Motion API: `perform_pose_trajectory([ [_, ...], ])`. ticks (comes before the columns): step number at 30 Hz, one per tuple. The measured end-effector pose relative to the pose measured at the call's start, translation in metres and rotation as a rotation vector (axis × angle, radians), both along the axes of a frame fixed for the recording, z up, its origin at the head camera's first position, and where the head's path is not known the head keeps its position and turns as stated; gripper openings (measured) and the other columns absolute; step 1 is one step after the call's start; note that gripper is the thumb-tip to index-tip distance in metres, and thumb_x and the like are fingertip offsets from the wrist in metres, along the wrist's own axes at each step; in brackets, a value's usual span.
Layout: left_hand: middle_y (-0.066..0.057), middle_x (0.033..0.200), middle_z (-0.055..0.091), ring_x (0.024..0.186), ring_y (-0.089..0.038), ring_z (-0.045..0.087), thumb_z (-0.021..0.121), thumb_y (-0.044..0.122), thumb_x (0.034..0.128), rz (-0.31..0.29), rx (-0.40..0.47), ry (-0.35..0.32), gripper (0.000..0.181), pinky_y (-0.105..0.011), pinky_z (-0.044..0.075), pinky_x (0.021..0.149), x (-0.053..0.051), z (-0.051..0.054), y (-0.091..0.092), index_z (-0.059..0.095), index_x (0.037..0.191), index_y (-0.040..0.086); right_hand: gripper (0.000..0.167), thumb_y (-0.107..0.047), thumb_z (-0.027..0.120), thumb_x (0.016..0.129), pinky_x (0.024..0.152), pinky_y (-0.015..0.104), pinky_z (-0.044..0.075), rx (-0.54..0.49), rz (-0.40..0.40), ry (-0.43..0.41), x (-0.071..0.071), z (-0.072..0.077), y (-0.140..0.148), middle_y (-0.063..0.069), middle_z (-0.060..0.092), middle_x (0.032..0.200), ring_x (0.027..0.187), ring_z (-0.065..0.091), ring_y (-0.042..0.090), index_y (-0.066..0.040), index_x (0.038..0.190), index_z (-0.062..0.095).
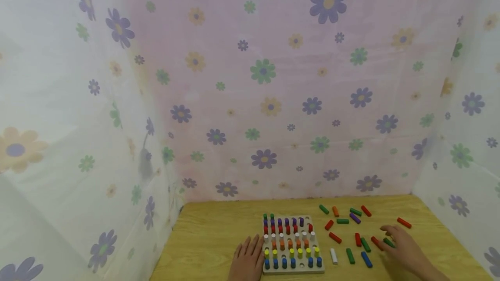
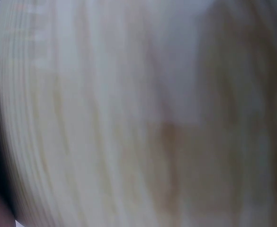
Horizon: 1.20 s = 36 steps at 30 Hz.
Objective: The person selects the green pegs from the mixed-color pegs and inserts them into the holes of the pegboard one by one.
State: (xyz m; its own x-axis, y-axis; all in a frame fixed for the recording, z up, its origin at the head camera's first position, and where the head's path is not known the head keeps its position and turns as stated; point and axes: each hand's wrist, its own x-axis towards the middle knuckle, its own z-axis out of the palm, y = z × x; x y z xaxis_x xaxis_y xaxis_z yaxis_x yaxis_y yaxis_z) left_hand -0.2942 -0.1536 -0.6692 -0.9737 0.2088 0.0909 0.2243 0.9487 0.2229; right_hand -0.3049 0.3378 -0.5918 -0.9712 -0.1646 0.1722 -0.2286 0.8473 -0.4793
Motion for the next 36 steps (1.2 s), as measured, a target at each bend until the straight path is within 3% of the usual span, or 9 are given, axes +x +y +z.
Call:
perform_pose_trajectory([
  [5,0.002,0.158,0.047,0.146,-0.032,0.042,0.021,0.057,0.1101,-0.003,0.029,-0.013,0.059,-0.058,0.034,0.118,0.002,0.004,0.0,0.044,0.158,0.03,0.045,-0.009,0.082,0.084,0.078,0.055,0.059,0.047,-0.019,-0.041,0.0,-0.006,0.01,0.023,0.064,0.104,0.094,0.065,0.04,0.016,0.115,0.062],
  [10,0.001,0.158,0.047,0.146,-0.032,0.041,0.023,0.057,0.1101,-0.003,0.043,-0.022,0.059,-0.059,0.033,0.118,0.002,0.008,0.001,0.044,0.158,0.03,0.046,-0.011,0.08,0.086,0.072,0.048,0.058,0.056,-0.04,-0.112,0.0,-0.012,0.018,0.016,0.062,0.098,0.085,0.063,0.028,0.017,0.116,0.06],
  [16,0.003,0.157,0.047,0.145,-0.031,0.042,0.019,0.059,0.1095,0.007,0.015,-0.006,0.061,-0.058,0.034,0.118,0.001,0.002,0.001,0.044,0.157,0.031,0.049,-0.016,0.078,0.089,0.077,0.053,0.058,0.059,-0.066,-0.158,0.001,-0.018,0.023,0.016,0.064,0.098,0.087,0.065,0.032,0.02,0.116,0.059],
  [23,0.003,0.156,0.049,0.144,-0.03,0.044,0.015,0.061,0.1086,0.017,0.006,0.004,0.063,-0.057,0.035,0.118,-0.002,-0.004,0.002,0.045,0.157,0.033,0.048,-0.022,0.072,0.093,0.082,0.057,0.057,0.033,-0.14,-0.301,0.002,-0.02,0.02,0.013,0.066,0.101,0.094,0.066,0.036,0.017,0.119,0.06],
  [36,0.005,0.156,0.049,0.144,-0.028,0.044,0.007,0.064,0.1067,0.024,-0.019,-0.013,0.07,-0.055,0.036,0.117,-0.005,-0.007,0.0,0.045,0.157,0.032,0.034,-0.012,0.071,0.094,0.076,0.049,0.058,0.04,-0.135,-0.348,-0.002,-0.025,0.017,0.006,0.064,0.091,0.084,0.064,0.023,0.015,0.112,0.064],
])
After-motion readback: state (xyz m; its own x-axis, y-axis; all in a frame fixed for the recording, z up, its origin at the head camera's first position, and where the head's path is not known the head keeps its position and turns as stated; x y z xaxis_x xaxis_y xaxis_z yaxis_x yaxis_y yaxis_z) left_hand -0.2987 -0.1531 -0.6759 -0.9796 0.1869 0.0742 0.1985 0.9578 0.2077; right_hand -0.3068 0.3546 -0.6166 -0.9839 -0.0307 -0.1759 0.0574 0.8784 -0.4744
